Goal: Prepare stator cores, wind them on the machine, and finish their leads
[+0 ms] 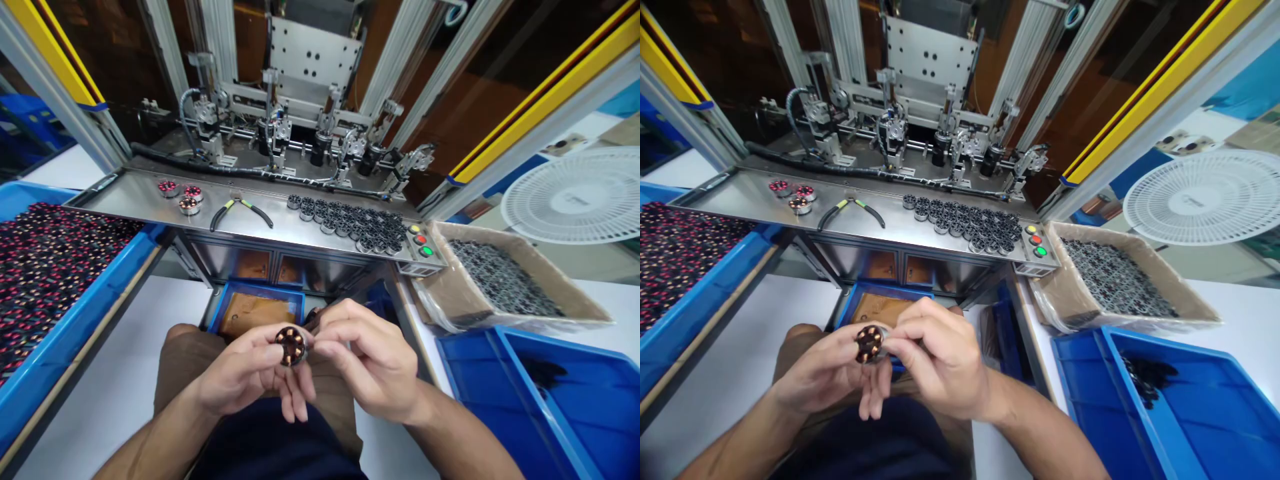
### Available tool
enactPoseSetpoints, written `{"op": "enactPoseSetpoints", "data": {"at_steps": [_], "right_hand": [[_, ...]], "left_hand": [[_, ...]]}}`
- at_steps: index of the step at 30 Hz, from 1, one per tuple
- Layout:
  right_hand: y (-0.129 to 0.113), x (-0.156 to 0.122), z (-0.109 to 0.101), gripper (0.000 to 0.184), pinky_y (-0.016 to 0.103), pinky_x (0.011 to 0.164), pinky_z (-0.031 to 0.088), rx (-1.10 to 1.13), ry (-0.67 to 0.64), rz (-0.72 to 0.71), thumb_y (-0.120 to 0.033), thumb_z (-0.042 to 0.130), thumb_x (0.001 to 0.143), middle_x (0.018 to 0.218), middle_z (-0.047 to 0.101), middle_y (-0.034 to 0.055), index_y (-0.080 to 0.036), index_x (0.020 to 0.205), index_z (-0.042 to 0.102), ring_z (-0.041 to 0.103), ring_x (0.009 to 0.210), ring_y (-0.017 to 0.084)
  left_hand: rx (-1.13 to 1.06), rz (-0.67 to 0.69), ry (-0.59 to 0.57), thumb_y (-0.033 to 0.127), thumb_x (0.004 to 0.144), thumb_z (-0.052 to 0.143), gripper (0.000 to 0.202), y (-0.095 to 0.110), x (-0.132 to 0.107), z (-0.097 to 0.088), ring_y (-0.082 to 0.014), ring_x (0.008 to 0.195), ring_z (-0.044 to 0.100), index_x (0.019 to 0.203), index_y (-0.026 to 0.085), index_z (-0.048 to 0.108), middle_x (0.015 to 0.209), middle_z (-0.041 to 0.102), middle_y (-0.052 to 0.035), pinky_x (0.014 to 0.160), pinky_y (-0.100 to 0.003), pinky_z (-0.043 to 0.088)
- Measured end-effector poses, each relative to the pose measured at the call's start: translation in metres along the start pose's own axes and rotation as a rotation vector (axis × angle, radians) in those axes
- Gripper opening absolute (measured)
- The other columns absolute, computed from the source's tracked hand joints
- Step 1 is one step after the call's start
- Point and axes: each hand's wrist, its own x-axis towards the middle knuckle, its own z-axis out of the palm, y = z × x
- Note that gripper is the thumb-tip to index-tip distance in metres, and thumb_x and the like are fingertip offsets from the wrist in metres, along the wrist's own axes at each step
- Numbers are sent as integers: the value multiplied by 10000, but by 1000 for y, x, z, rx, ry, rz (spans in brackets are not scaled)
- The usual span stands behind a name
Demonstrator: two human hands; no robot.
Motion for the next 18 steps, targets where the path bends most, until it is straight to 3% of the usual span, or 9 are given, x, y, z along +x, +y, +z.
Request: {"op": "enactPoseSetpoints", "data": {"at_steps": [4,8,11,15,18], "right_hand": [[1,-3,2,110,260,609,513,-28,66,28,-50,597,844,708,632,44,-139,824,658,590,676,131],[4,-5,6,113,255,606,504,-1,93,48,-55,601,847,711,633,38,-148,811,655,583,669,124],[7,-5,6,100,270,625,515,20,85,23,-61,606,846,725,650,51,-145,836,660,597,693,137],[10,-4,4,103,272,647,525,25,86,-14,-54,612,840,754,665,61,-138,864,665,616,725,143],[7,-6,4,102,272,627,518,-15,120,-25,-66,605,844,740,649,50,-149,860,662,604,702,140]], "left_hand": [[173,292,198,174,801,708,380,-3,-4,8,-157,768,714,1157,272,620,1068,687,-45,629,-226,565],[286,514,329,121,704,793,383,-7,-2,10,-169,931,682,1025,282,661,1113,666,-14,810,-274,567],[318,519,358,202,675,833,450,-9,0,7,-193,998,662,1094,253,677,1048,698,-42,892,-277,535],[305,377,324,272,750,776,357,-10,0,4,-184,852,679,1096,234,699,1038,705,-71,728,-278,582],[368,443,386,212,741,781,257,-9,1,5,-177,888,672,992,226,730,992,706,-59,746,-247,567]]}}
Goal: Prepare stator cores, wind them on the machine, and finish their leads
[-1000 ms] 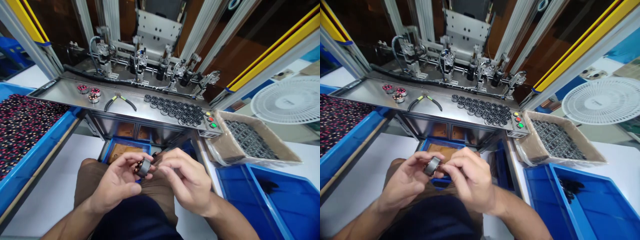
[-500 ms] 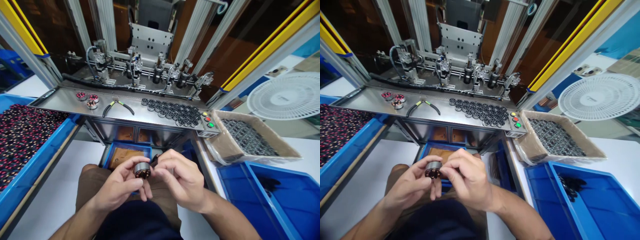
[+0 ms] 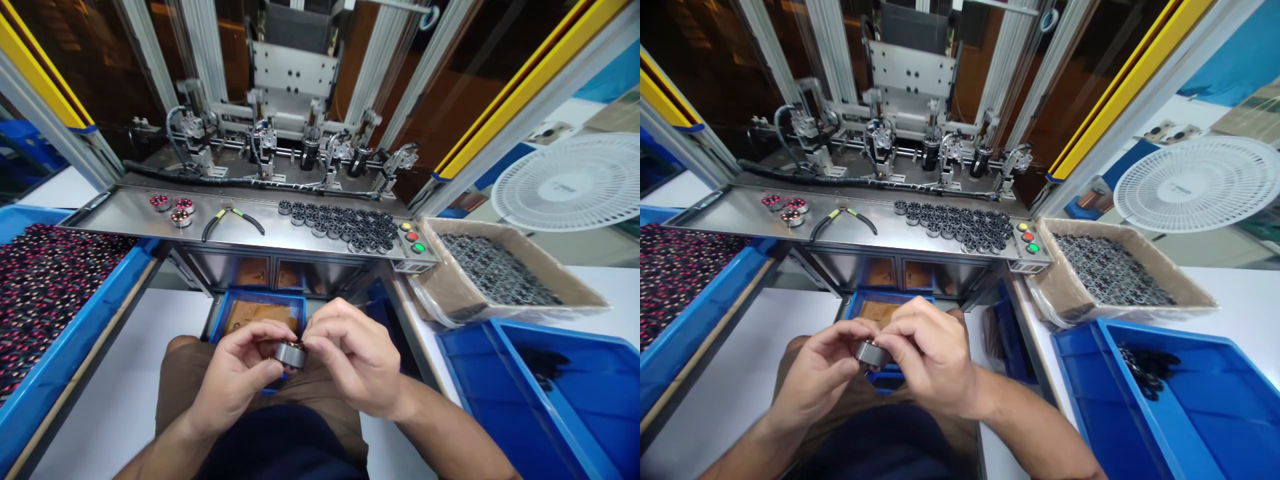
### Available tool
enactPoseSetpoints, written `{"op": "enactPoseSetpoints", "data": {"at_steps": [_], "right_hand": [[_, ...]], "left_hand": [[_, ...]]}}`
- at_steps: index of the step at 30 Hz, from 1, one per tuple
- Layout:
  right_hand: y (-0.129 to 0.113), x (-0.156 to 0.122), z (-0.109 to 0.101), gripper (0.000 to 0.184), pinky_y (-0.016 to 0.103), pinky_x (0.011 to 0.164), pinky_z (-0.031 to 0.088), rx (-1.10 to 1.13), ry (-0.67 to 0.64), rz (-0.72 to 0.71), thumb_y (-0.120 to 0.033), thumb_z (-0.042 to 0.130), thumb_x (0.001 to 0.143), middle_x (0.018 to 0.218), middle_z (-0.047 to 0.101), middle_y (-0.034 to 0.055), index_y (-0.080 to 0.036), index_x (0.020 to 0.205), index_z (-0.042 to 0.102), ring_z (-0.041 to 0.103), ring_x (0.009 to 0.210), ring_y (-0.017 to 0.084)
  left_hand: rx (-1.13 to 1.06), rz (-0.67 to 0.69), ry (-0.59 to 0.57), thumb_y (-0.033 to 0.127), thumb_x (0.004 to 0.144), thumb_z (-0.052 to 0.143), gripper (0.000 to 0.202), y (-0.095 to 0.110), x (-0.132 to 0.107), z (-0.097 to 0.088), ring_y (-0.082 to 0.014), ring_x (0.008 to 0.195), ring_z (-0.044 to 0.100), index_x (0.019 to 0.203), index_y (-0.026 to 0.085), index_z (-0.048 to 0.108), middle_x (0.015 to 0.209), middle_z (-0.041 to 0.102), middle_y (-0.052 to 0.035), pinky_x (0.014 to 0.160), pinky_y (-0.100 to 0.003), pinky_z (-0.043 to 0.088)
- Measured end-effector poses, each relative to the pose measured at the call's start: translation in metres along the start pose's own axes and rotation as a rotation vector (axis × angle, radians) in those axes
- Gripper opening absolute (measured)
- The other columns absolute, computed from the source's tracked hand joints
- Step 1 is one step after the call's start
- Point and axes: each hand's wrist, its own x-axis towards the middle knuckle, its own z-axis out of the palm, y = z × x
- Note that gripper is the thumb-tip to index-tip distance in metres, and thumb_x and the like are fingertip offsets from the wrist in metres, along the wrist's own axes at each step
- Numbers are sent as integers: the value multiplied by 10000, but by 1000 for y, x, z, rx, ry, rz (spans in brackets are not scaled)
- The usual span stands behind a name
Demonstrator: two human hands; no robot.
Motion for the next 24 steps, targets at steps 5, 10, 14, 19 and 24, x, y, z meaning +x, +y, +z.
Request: {"op": "enactPoseSetpoints", "data": {"at_steps": [5,10,14,19,24], "right_hand": [[-12,-10,10,108,264,623,496,17,128,131,-57,615,831,726,623,35,-157,818,657,591,689,134],[-14,-24,33,219,209,524,436,482,63,664,-276,664,847,639,579,-2,-149,678,607,528,556,87],[-2,-33,47,296,176,508,433,820,21,879,-358,750,772,595,599,-17,-133,662,593,522,499,60],[3,-34,47,358,232,574,504,1079,58,867,-469,700,798,732,647,53,-111,804,680,612,630,127],[4,-30,49,357,268,708,505,1229,-46,850,-472,666,820,765,642,69,-117,838,687,593,719,140]], "left_hand": [[67,167,98,118,681,808,246,4,5,3,-165,924,669,881,239,733,1067,685,-45,778,-237,548],[98,199,137,83,688,792,256,5,5,-4,-184,941,672,875,235,704,1136,673,-56,829,-299,546],[99,192,98,85,715,774,248,5,4,-9,-189,942,688,886,244,690,1150,672,-43,841,-314,546],[113,193,102,108,695,796,222,9,2,-12,-211,954,685,854,229,700,1114,681,-58,807,-313,556],[146,169,-4,95,697,789,228,13,2,-13,-240,1022,679,838,253,705,1091,682,-42,835,-334,562]]}}
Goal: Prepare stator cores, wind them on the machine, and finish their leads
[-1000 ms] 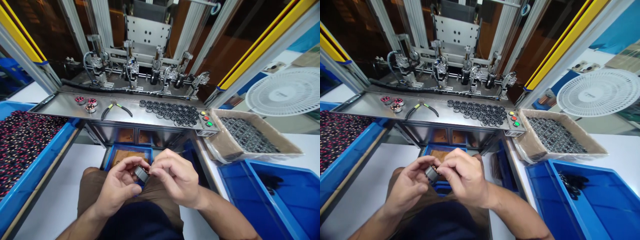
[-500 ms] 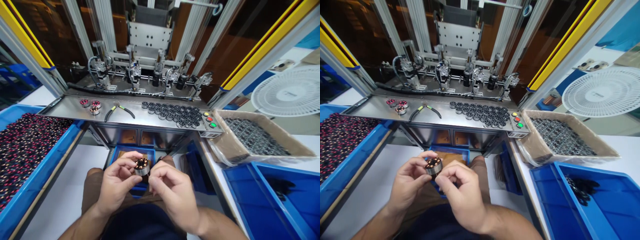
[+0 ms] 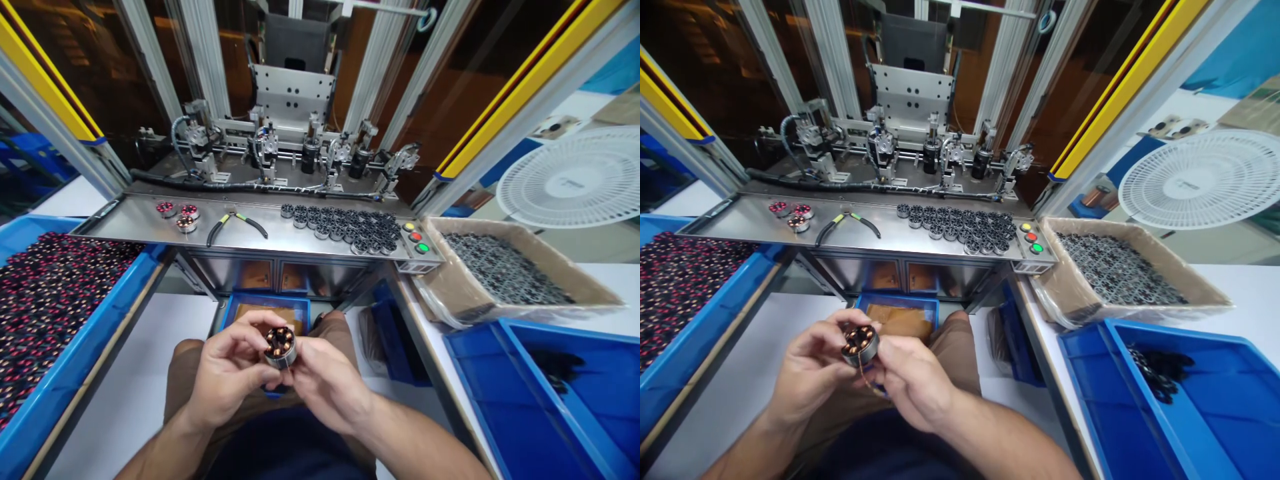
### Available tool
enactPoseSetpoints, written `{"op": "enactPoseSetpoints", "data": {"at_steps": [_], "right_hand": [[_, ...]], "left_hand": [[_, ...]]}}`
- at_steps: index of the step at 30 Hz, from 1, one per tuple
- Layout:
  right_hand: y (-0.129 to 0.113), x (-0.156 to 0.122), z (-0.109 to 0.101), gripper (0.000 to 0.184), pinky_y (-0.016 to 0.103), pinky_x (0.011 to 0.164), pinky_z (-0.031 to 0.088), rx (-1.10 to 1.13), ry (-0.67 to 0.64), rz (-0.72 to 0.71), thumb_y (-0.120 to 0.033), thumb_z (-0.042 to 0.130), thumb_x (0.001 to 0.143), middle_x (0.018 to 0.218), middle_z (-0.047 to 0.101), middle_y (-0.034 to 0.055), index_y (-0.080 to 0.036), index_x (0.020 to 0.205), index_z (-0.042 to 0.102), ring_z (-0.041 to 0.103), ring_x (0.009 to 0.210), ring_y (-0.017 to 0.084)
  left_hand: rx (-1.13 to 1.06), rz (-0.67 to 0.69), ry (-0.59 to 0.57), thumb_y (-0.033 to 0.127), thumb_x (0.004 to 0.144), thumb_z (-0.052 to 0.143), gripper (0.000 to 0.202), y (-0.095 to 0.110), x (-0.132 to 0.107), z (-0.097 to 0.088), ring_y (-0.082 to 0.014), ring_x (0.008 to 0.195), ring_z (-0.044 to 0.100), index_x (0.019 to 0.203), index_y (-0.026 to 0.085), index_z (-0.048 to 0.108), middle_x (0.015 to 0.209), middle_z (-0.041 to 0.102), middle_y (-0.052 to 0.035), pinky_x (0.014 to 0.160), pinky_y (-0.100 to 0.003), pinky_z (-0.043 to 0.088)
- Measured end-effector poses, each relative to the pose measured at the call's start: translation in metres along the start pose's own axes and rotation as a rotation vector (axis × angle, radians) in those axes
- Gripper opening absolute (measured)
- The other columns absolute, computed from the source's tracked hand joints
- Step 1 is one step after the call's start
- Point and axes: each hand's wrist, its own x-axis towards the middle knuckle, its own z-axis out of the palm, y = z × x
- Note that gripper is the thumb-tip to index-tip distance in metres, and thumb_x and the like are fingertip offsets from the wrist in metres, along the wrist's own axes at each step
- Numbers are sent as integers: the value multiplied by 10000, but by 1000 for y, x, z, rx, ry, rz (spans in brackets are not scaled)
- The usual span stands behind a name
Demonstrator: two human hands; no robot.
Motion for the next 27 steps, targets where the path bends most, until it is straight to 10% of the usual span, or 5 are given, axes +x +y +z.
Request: {"op": "enactPoseSetpoints", "data": {"at_steps": [5,11,15,22,27], "right_hand": [[-1,1,-12,386,303,780,507,-421,96,-276,-394,795,712,899,639,56,-169,997,660,603,839,167],[-14,-3,-19,475,360,783,525,-1232,78,-869,-68,661,758,1004,630,92,-206,1203,563,605,931,212],[-17,-7,-19,505,390,802,530,-1233,75,-884,-37,634,750,1028,626,101,-196,1220,539,603,962,228],[-30,-18,-15,537,479,901,475,-1295,82,-903,-310,812,696,1098,572,133,-151,1143,561,550,1040,285],[-29,-8,-1,115,367,728,456,-1448,140,-780,-157,686,796,848,568,69,-154,854,587,527,819,192]], "left_hand": [[254,112,55,280,562,900,702,4,-1,-6,-281,1350,433,1210,289,628,1398,530,-74,1107,-333,363],[550,-104,-27,277,705,810,486,11,-8,-7,-184,976,659,1166,319,660,1085,708,-14,866,-240,512],[620,-43,-96,239,756,768,405,14,-4,-1,-159,901,669,1137,320,656,1011,717,6,804,-235,528],[1118,478,23,63,727,730,454,15,0,5,-204,1022,601,1152,169,609,1063,674,-82,929,-341,480],[1197,594,-22,9,720,694,438,17,-1,9,-188,991,603,1131,136,608,1055,663,-95,901,-311,496]]}}
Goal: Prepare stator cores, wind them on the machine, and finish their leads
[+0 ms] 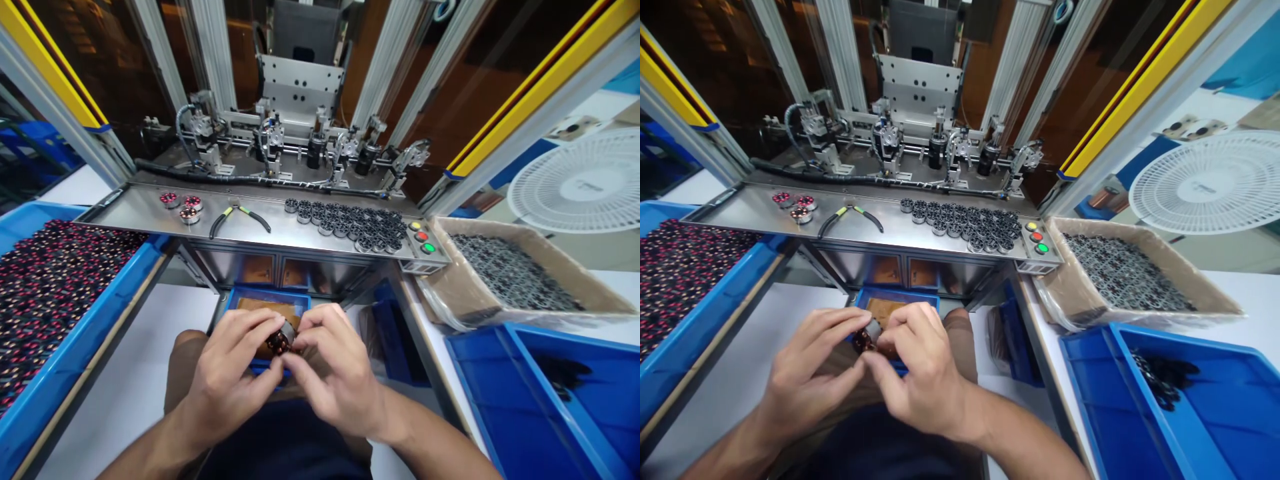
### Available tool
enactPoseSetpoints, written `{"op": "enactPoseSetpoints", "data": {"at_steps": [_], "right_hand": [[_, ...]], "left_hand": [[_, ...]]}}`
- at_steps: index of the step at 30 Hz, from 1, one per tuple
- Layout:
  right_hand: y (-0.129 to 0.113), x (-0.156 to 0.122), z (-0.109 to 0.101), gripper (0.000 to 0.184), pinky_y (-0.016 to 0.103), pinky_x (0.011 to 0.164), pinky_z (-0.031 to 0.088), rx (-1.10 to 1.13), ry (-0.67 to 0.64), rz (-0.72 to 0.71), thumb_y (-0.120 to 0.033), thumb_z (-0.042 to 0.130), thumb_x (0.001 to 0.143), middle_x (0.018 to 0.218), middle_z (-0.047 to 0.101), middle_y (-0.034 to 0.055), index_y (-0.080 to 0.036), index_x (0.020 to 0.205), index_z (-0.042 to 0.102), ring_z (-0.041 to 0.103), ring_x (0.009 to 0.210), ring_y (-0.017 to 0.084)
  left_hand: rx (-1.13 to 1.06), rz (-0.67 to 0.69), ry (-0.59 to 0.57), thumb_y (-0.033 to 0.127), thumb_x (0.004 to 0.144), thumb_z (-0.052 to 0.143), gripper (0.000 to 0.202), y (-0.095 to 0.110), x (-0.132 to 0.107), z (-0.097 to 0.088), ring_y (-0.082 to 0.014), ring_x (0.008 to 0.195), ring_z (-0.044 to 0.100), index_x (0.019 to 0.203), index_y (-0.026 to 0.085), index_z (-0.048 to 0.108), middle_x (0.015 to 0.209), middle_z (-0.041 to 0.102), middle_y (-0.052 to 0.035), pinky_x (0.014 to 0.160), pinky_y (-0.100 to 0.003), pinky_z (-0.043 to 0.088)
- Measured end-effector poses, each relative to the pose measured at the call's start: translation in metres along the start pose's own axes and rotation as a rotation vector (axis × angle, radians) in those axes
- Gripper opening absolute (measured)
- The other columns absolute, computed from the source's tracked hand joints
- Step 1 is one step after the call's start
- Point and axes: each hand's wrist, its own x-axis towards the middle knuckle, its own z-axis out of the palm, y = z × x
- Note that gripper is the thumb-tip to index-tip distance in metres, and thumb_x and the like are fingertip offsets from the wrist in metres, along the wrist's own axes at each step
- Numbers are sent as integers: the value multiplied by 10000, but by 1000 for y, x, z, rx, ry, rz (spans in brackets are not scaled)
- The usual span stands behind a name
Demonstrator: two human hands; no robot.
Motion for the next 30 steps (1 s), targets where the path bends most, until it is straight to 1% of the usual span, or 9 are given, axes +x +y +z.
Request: {"op": "enactPoseSetpoints", "data": {"at_steps": [2,5,10,16,18,21,24,27,30], "right_hand": [[-1,4,0,58,352,731,442,28,-63,8,-93,598,836,823,562,66,-147,823,580,516,808,176],[-1,12,-10,67,337,767,442,146,-171,38,-114,568,870,829,553,59,-142,809,569,516,827,163],[2,29,-30,188,284,722,439,412,-420,296,-211,565,913,813,550,28,-156,734,547,518,753,124],[14,24,-33,221,288,705,459,425,-419,391,-256,563,926,806,578,33,-162,727,555,544,739,129],[16,16,-33,161,323,756,495,338,-301,279,-302,598,909,896,598,60,-170,818,576,579,828,160],[14,4,-35,301,444,921,502,71,-89,-184,-365,710,816,1147,546,129,-170,1015,595,549,1102,257],[10,-1,-32,269,421,993,492,-215,-8,-559,-260,732,778,1203,539,130,-153,1011,652,477,1240,277],[11,0,-25,165,376,981,511,-377,33,-607,-148,695,767,1190,617,110,-163,932,691,465,1272,254],[14,4,-19,120,378,965,520,-391,19,-625,-122,660,776,1191,654,111,-163,885,688,454,1297,252]], "left_hand": [[-20,6,-16,-12,726,669,433,0,-1,-1,-173,1003,616,1129,132,603,1067,661,-95,922,-282,498],[-98,-28,-61,-16,722,664,455,-3,-7,-4,-171,1057,630,1143,143,599,1109,670,-90,975,-266,492],[-407,-151,-86,-10,701,710,535,-9,-19,-7,-191,1085,640,1179,203,600,1153,687,-66,981,-299,512],[-576,-188,-52,-39,718,688,576,-9,-23,-5,-217,1135,615,1215,234,590,1199,662,-76,979,-348,521],[-534,-200,-54,-27,721,698,550,-9,-23,-6,-219,1137,613,1196,236,610,1210,656,-77,976,-344,522],[-458,-253,-47,11,724,724,526,-9,-23,-8,-208,1133,617,1184,242,620,1190,669,-65,964,-308,525],[-416,-310,-59,60,729,745,508,-7,-22,-9,-193,1117,630,1179,265,627,1160,688,-43,925,-261,542],[-438,-361,-83,86,739,744,498,-5,-23,-9,-194,1099,645,1177,296,633,1158,694,-31,870,-245,569],[-521,-420,-105,79,747,735,506,-3,-25,-8,-204,1103,653,1184,315,634,1182,687,-35,856,-247,582]]}}
